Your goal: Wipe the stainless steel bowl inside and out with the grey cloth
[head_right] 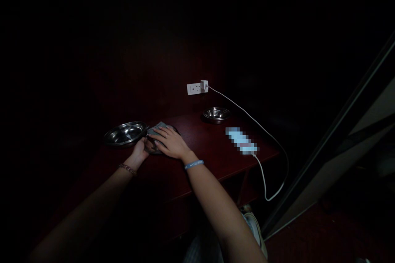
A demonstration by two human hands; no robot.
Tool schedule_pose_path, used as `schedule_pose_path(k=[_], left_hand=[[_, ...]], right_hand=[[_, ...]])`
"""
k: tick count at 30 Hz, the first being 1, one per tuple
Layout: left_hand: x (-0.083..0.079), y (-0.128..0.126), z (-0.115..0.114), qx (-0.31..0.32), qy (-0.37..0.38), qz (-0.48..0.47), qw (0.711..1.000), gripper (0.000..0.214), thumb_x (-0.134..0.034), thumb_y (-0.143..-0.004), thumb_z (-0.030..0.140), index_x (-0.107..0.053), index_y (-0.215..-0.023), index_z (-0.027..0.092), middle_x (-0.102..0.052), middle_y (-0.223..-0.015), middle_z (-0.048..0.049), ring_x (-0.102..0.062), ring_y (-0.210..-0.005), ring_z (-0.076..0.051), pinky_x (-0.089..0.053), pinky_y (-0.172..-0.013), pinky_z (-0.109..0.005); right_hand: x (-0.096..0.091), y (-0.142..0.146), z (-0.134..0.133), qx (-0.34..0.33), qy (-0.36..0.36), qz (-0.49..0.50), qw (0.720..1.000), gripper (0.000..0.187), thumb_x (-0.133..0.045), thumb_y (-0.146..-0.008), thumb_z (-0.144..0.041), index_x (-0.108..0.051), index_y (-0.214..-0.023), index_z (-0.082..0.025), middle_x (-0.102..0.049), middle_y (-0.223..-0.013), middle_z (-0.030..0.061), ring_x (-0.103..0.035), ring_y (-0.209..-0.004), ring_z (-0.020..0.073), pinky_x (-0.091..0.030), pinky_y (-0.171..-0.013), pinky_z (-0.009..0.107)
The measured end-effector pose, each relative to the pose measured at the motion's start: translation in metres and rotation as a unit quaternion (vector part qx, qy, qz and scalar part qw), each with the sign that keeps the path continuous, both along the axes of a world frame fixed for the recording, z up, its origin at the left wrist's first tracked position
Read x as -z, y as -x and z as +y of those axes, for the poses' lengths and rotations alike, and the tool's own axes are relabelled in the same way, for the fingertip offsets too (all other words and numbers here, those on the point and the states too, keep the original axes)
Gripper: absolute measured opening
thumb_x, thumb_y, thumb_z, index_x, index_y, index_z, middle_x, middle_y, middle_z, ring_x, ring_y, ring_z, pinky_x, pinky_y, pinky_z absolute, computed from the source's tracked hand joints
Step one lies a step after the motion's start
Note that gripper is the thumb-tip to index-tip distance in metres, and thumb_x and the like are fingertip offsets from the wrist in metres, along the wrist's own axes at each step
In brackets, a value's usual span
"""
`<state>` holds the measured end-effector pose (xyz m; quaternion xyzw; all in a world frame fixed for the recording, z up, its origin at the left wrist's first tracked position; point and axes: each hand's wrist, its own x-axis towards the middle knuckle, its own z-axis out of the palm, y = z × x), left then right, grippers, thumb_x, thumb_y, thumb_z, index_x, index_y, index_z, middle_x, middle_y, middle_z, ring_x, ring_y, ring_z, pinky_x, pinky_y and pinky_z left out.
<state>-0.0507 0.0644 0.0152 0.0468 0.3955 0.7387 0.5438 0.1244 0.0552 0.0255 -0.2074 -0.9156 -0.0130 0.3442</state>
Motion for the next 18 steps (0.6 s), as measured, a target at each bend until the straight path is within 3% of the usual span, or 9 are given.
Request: schedule_pose_path(k=[5,11,18], left_hand=[[-0.003,0.000,0.000,-0.005,0.050,0.015,0.999,0.028,-0.041,-0.101,0.011,-0.069,-0.102,0.018,-0.073,-0.078,-0.0029,-0.063,-0.061,-0.017,-0.056,-0.069,-0.027],[-0.003,-0.001,-0.001,0.003,0.054,0.014,0.998,0.028,-0.044,-0.100,0.013,-0.070,-0.107,0.018,-0.076,-0.085,-0.0044,-0.067,-0.069,-0.019,-0.058,-0.085,-0.031],[-0.004,0.000,-0.004,0.041,0.033,0.010,0.999,0.030,-0.040,-0.104,0.013,-0.065,-0.089,0.019,-0.073,-0.074,-0.0027,-0.068,-0.063,-0.016,-0.060,-0.084,-0.030]], right_hand=[[0.001,-0.005,0.004,0.039,0.063,0.050,0.996,0.048,-0.037,-0.113,-0.037,-0.060,-0.153,-0.024,-0.056,-0.162,0.0076,-0.046,-0.154,0.0244,-0.032,-0.133,0.051],[0.007,-0.010,0.011,0.097,0.139,0.131,0.977,0.052,-0.032,-0.113,-0.041,-0.061,-0.153,-0.025,-0.058,-0.161,0.0065,-0.047,-0.153,0.0246,-0.033,-0.133,0.049],[0.015,-0.011,0.024,0.159,0.215,0.204,0.942,0.059,-0.025,-0.112,-0.043,-0.057,-0.156,-0.020,-0.055,-0.163,0.0094,-0.044,-0.155,0.0242,-0.029,-0.134,0.048]])
